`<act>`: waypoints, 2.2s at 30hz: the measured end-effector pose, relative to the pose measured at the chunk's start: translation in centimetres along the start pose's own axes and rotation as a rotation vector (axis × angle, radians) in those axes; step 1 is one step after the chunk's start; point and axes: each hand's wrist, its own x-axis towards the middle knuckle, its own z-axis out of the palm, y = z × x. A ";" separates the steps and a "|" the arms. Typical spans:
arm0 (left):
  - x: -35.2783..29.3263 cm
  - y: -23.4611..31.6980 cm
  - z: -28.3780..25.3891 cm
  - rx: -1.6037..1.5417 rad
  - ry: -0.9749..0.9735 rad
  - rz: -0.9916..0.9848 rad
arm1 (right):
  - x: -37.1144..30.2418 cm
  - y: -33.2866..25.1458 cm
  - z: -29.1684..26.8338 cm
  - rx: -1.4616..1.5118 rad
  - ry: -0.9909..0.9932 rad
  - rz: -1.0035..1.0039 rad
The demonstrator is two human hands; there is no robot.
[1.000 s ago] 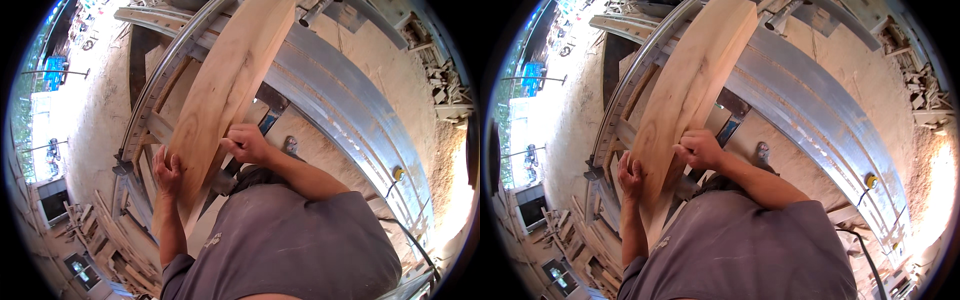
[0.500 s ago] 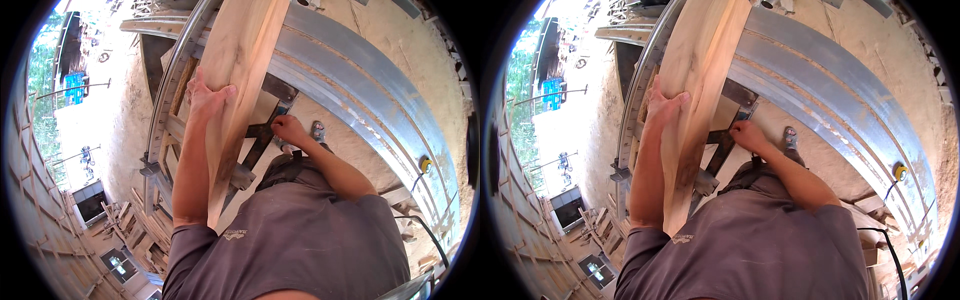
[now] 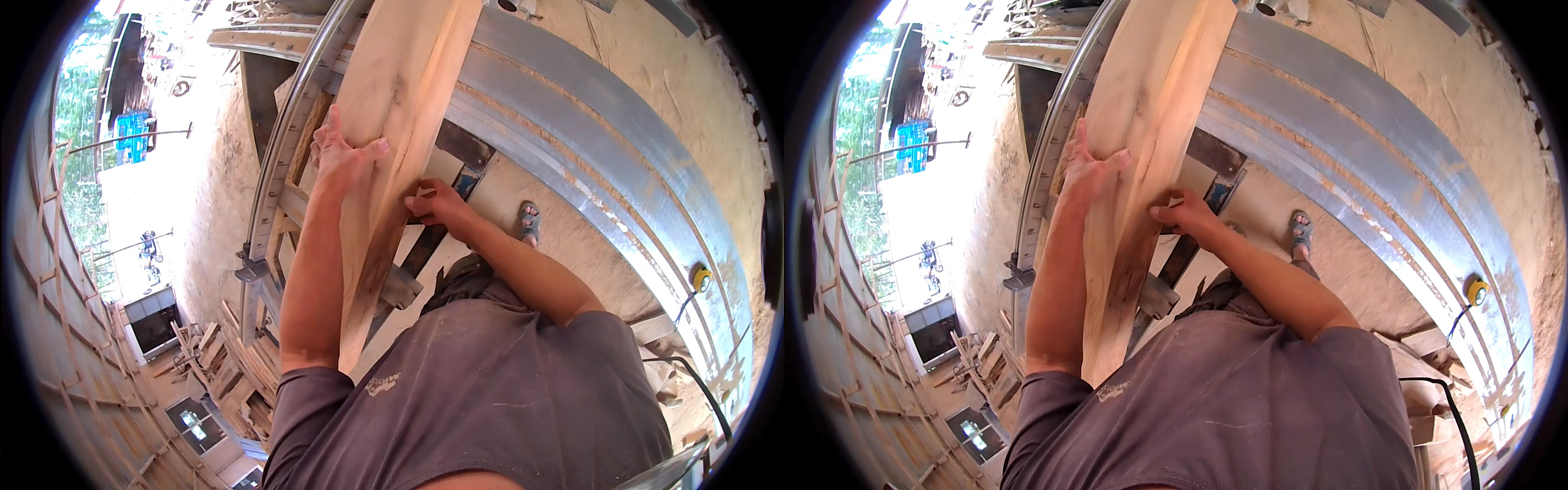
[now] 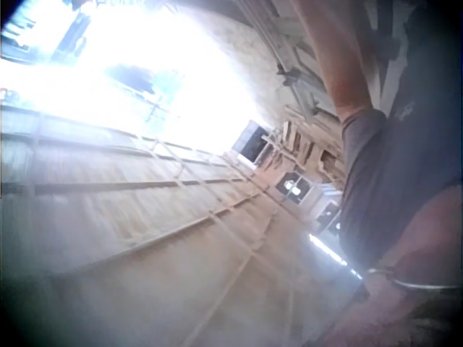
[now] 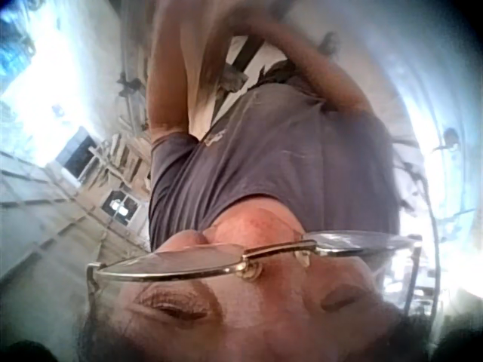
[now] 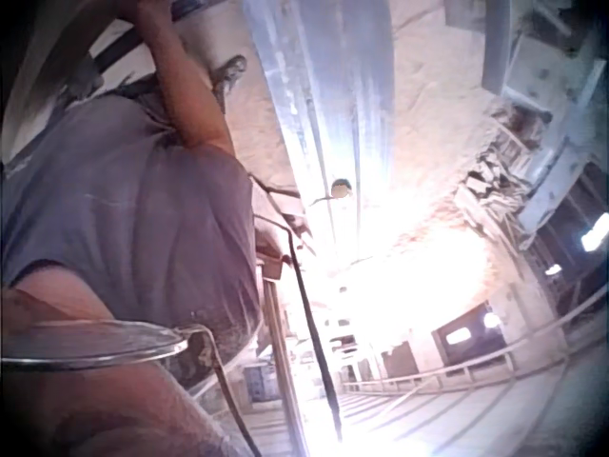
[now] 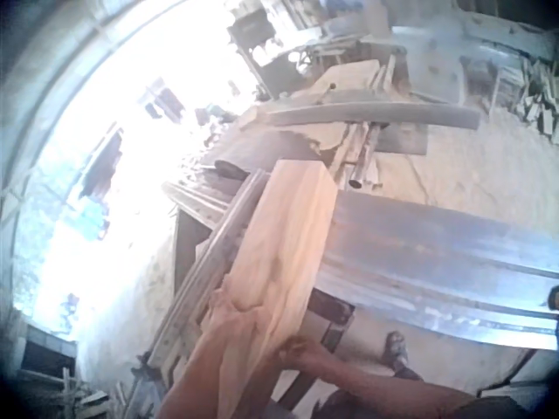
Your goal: The person measures a long wooden plank with a tape measure, marks it, and then rubs the surface with their hand. Another person assists by holding the plank while the recorder continues to measure and inspect it.
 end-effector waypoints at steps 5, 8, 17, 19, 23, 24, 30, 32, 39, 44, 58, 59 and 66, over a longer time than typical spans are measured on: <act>-0.2 0.1 0.0 0.085 0.030 0.074 | 3.3 4.0 -0.4 0.357 -0.160 -0.094; -0.5 -0.8 0.2 0.118 0.060 0.107 | 3.8 4.5 0.6 0.470 -0.198 -0.186; -0.9 -1.5 1.9 0.312 0.218 0.287 | 3.9 3.8 1.6 0.417 -0.101 -0.136; -0.7 -2.0 2.0 0.324 0.218 0.301 | 3.5 3.6 2.3 0.422 -0.047 -0.106; 0.8 -4.0 0.1 0.125 0.108 0.380 | 1.0 2.0 4.8 0.380 0.123 -0.095; 1.5 -4.7 -0.6 0.023 0.065 0.397 | 0.0 1.2 5.7 0.366 0.178 -0.076; 4.0 -6.1 -3.9 -0.245 -0.298 0.242 | -3.1 -1.5 9.0 0.243 0.239 -0.034; 4.3 -5.8 -4.0 -0.272 -0.344 0.236 | -2.9 -1.7 9.2 0.236 0.245 -0.051; 5.2 -6.7 -4.0 -0.300 -0.368 0.228 | -1.9 -1.4 9.6 0.211 0.285 -0.037; 5.7 -7.8 -3.6 -0.365 -0.371 0.223 | -1.9 -1.2 9.8 0.211 0.293 -0.034; 7.7 -8.0 -4.0 -0.459 -0.428 0.227 | -1.7 -2.6 5.9 -0.087 0.254 -0.166; 7.3 -7.4 -4.5 -0.471 -0.448 0.230 | -1.8 -3.7 5.1 -0.151 0.329 -0.217; 5.7 -6.3 -5.5 -0.434 -0.429 0.196 | -1.1 -13.5 4.2 -0.149 0.388 -0.556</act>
